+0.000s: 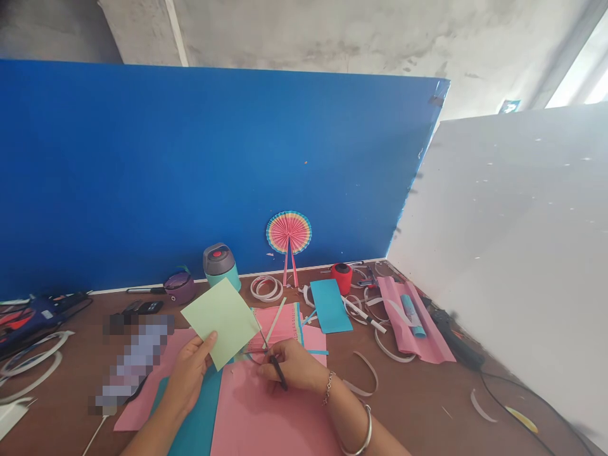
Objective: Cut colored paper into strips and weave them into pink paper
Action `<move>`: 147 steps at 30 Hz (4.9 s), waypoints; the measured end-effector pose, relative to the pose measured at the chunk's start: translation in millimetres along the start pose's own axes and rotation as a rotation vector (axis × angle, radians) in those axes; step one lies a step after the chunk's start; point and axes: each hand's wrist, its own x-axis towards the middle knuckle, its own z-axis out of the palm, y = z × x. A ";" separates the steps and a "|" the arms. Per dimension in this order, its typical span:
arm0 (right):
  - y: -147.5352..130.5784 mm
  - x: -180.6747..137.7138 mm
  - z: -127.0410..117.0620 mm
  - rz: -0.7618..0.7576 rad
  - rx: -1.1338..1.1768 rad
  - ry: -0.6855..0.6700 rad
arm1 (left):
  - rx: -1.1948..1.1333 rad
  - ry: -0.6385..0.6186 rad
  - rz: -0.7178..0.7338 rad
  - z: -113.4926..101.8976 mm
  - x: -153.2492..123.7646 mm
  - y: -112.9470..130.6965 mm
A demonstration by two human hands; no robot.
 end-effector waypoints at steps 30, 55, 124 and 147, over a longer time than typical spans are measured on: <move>4.9 2.0 -0.3 0.025 -0.038 0.026 | 0.017 -0.020 -0.009 -0.8 0.3 -1.2; 0.8 0.2 0.3 0.022 -0.028 0.023 | 0.018 -0.018 -0.004 -0.5 -0.2 -0.2; 9.8 4.6 -2.4 0.051 0.006 0.021 | 0.018 -0.088 -0.038 -2.2 -0.1 1.1; 10.0 4.4 -1.3 0.037 -0.005 0.060 | 0.063 -0.104 -0.030 -1.5 -1.4 -0.1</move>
